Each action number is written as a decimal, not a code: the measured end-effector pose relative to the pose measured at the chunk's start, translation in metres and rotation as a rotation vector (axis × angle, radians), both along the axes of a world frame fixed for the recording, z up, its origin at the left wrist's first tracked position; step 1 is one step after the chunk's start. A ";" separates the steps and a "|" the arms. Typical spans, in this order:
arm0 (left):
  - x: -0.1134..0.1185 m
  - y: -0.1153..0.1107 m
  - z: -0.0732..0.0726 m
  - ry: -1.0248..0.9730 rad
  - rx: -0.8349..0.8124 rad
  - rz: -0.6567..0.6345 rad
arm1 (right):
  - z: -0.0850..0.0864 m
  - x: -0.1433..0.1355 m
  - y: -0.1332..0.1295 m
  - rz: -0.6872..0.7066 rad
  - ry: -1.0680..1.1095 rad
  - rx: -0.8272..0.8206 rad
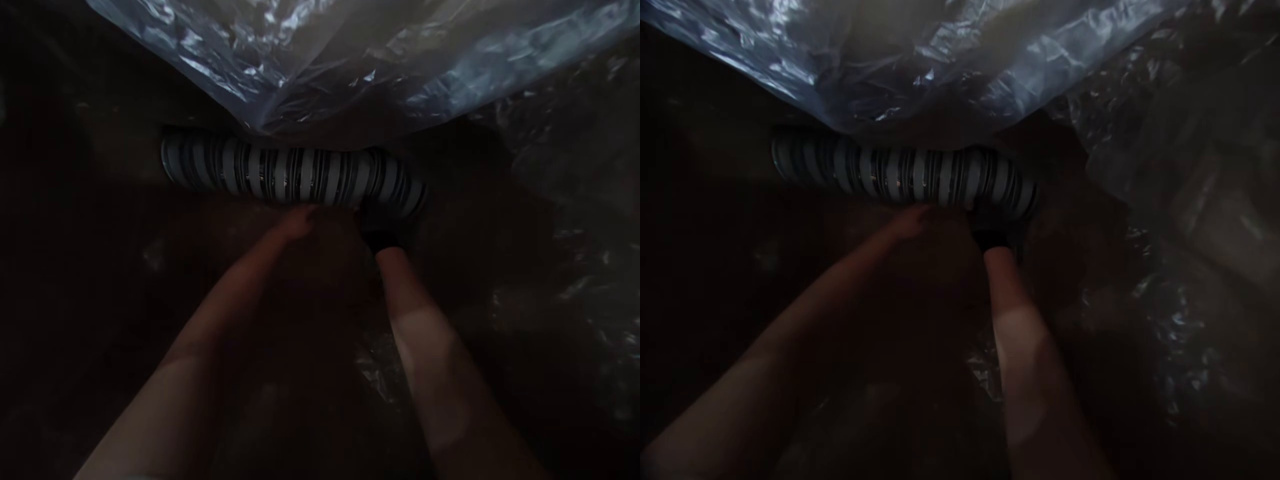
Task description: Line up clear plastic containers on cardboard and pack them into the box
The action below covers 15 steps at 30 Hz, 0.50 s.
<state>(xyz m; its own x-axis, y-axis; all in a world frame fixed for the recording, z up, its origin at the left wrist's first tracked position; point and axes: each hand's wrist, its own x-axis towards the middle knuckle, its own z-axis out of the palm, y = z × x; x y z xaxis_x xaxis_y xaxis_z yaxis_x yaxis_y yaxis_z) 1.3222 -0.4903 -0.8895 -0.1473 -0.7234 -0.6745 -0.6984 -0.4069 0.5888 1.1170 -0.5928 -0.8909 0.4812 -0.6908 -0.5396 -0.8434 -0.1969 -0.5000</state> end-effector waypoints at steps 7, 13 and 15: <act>-0.013 0.010 0.004 -0.064 0.130 -0.055 | 0.011 0.006 0.030 0.099 0.004 0.071; -0.016 0.059 0.017 -0.312 0.060 -0.037 | 0.034 -0.021 0.035 -0.074 0.132 -0.136; -0.014 0.084 0.022 -0.343 0.060 -0.087 | 0.043 -0.039 0.042 -0.078 0.192 -0.221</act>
<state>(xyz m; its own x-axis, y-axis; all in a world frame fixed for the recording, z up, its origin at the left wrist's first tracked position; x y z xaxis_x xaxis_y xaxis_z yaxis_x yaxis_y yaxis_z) 1.3078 -0.4064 -0.8676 0.0361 -0.6757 -0.7363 -0.8849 -0.3640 0.2907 1.0779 -0.5507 -0.8474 0.3254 -0.8326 -0.4483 -0.9353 -0.2137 -0.2821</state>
